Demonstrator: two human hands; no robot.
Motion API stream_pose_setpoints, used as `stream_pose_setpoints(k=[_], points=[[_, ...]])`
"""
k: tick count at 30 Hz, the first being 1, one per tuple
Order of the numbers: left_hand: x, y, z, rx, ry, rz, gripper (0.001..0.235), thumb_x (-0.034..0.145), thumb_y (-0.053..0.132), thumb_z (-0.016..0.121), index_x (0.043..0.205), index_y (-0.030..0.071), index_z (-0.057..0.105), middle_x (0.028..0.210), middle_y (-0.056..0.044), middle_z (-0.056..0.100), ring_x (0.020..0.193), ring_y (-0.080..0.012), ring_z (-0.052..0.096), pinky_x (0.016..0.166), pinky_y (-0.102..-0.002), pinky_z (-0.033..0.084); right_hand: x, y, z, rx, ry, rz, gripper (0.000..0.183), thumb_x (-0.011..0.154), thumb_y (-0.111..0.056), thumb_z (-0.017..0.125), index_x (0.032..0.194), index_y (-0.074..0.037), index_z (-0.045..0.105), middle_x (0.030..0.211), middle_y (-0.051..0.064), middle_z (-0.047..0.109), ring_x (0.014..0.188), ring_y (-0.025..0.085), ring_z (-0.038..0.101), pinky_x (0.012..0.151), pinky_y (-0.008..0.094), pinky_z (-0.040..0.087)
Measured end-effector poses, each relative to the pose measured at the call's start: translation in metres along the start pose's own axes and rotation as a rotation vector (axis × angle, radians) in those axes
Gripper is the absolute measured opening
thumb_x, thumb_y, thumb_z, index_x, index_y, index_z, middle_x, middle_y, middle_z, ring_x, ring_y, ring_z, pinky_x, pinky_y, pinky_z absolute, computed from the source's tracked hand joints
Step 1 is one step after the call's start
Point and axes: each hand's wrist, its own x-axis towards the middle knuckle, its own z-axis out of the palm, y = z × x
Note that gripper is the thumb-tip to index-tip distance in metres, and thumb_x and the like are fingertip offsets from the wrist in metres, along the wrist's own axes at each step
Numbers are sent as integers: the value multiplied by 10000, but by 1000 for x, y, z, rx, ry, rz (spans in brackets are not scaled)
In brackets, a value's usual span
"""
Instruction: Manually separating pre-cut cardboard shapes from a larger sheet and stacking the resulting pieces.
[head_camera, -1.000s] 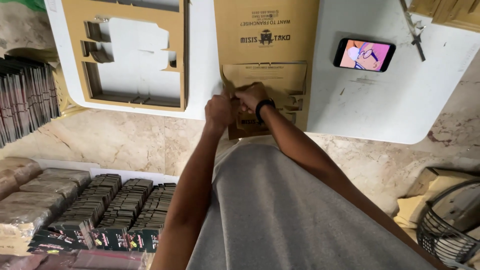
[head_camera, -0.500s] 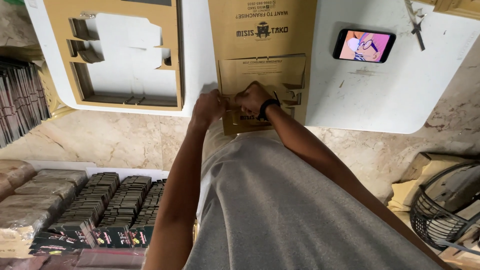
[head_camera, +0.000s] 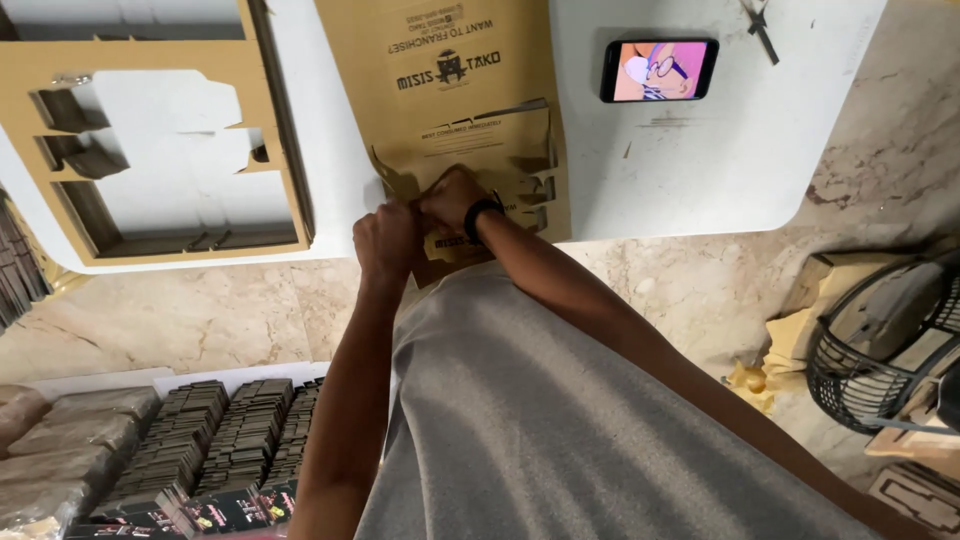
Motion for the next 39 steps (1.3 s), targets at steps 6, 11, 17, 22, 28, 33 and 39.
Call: stream_pose_setpoints(k=[6, 11, 17, 22, 28, 33, 39], points=[[5, -1, -21, -139, -249, -84, 175, 897, 98, 522, 835, 82, 685, 669, -89, 691, 694, -335, 767, 607, -449, 593, -3, -1, -3, -144, -15, 9, 231, 772, -231, 788, 716, -10, 754, 700, 201, 709, 685, 279, 723, 629, 422, 540], [20, -29, -24, -531, -518, -398, 448, 837, 406, 598, 1024, 23, 740, 870, -242, 733, 907, -470, 739, 762, -566, 595, -52, -53, -19, -251, -125, 20, 294, 758, -307, 791, 570, -102, 695, 537, 59, 653, 486, 161, 596, 532, 299, 516], [26, -19, -34, -410, -550, -263, 444, 893, 403, 589, 1020, 16, 765, 905, -221, 757, 935, -426, 754, 762, -535, 605, -48, -47, -8, -379, -41, -39, 333, 758, -332, 770, 499, -140, 688, 434, 16, 594, 402, 149, 558, 494, 296, 494], [21, -4, -51, -294, -516, -199, 274, 929, 207, 546, 951, 19, 744, 851, -188, 758, 894, -404, 766, 772, -473, 612, -23, -18, -5, -489, 6, -165, 308, 832, -234, 667, 572, -70, 684, 488, 102, 588, 517, 227, 603, 596, 341, 523], [24, -19, -11, -866, -538, -511, 335, 845, 354, 654, 858, 30, 737, 746, -198, 714, 803, -431, 744, 675, -591, 566, -12, -15, -3, -522, 17, -87, 336, 850, -190, 601, 520, -149, 642, 495, 30, 573, 511, 181, 569, 598, 323, 530], [25, -7, -26, -374, -360, -165, 220, 869, 246, 654, 784, 61, 739, 695, -172, 713, 721, -378, 761, 601, -460, 618, 22, 15, -5, -575, -35, -146, 265, 866, -198, 638, 657, -62, 727, 607, 133, 660, 635, 294, 675, 660, 407, 557], [20, -13, -22, -188, -227, 54, 160, 811, 204, 637, 720, 108, 728, 644, -89, 697, 669, -310, 758, 540, -420, 595, 19, 9, -1, -582, -54, -93, 275, 874, -210, 620, 676, -63, 742, 620, 112, 681, 666, 274, 686, 696, 383, 573]])
